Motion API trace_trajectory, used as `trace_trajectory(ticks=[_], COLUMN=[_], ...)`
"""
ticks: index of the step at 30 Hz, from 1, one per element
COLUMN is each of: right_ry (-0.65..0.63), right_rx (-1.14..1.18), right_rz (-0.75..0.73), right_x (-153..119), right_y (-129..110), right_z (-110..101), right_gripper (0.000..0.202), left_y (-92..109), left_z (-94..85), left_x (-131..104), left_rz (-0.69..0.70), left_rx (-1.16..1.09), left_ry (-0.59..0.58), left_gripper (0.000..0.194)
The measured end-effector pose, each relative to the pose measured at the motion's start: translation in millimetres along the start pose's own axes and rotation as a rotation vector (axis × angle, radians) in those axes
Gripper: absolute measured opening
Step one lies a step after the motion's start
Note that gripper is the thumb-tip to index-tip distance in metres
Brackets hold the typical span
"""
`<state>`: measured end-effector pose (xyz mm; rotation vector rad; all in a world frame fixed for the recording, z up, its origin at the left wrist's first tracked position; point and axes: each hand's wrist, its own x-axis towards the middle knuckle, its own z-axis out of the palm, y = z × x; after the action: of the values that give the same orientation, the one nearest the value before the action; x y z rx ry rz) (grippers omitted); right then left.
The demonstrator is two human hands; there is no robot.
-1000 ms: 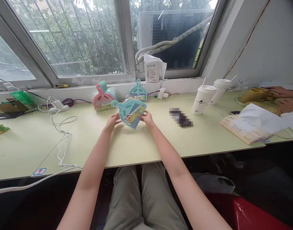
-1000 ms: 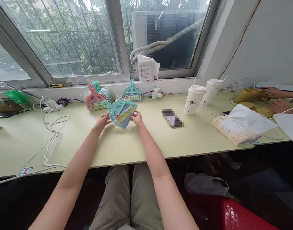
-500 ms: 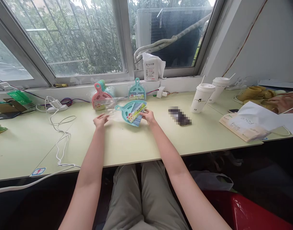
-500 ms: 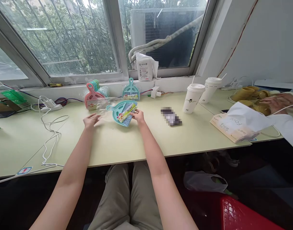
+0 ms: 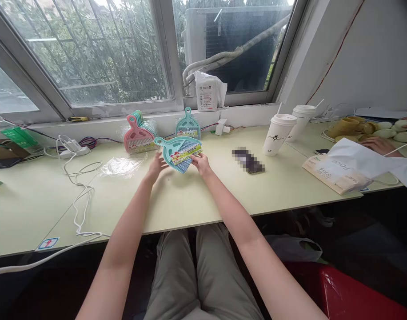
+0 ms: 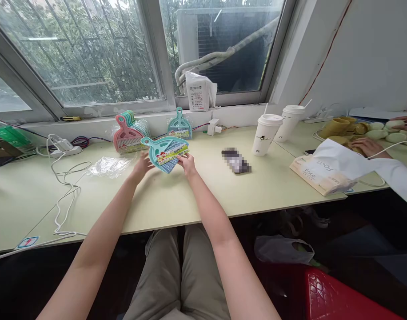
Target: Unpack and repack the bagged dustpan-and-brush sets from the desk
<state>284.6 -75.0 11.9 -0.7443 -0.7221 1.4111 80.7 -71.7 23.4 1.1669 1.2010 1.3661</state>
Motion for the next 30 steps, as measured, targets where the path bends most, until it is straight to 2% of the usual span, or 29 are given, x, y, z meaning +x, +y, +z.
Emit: trace_trajectory(ticks=[3,6,8,10,12,13,15,17,20,22,25,30], right_ry=[0.008,0.054,0.182,0.349,0.428,0.414,0.309,0.204,0.144,0.086,0.069,0.082], right_rx=[-0.155,-0.348,-0.31,-0.167,-0.086,-0.113,-0.307,-0.614,-1.052,-1.239,-1.326,-1.307], right_rz=[0.082,0.232,0.21,0.109,0.064,0.07,0.064,-0.082,-0.535,-0.743,-0.848,-0.901], right_x=[2.0,7.0,11.2,14.7,16.2,15.6,11.3,2.9,-12.8,-21.2,-25.6,-18.2], right_y=[-0.6,-5.7,-11.3,-17.6,-22.1,-22.9,-21.1,-15.3,-5.5,-1.9,-3.1,-11.2], right_z=[-0.2,-8.4,-17.3,-26.5,-32.8,-33.6,-29.0,-16.7,6.6,17.3,20.6,13.8], right_gripper=[0.006,0.012,0.016,0.022,0.03,0.034,0.038,0.039,0.033,0.031,0.028,0.025], left_y=[-17.0,-23.4,-22.7,-20.5,-18.1,-16.8,-13.3,-8.3,1.6,8.2,15.6,18.4], left_z=[15.0,11.2,3.6,-2.8,-5.4,-4.9,0.3,11.5,36.9,53.7,66.2,54.9], left_x=[5.3,10.9,14.5,16.4,15.5,13.8,7.2,-4.3,-29.6,-47.2,-62.0,-50.9], left_rz=[-0.045,0.046,0.147,0.209,0.246,0.267,0.317,0.353,0.416,0.537,0.635,0.604], left_rx=[-0.021,-0.022,-0.02,-0.004,0.055,0.105,0.237,0.364,0.472,0.531,0.558,0.471], left_ry=[0.04,0.201,0.284,0.344,0.386,0.398,0.401,0.395,0.368,0.277,0.179,0.038], left_gripper=[0.041,0.03,0.028,0.029,0.031,0.032,0.035,0.037,0.043,0.046,0.049,0.052])
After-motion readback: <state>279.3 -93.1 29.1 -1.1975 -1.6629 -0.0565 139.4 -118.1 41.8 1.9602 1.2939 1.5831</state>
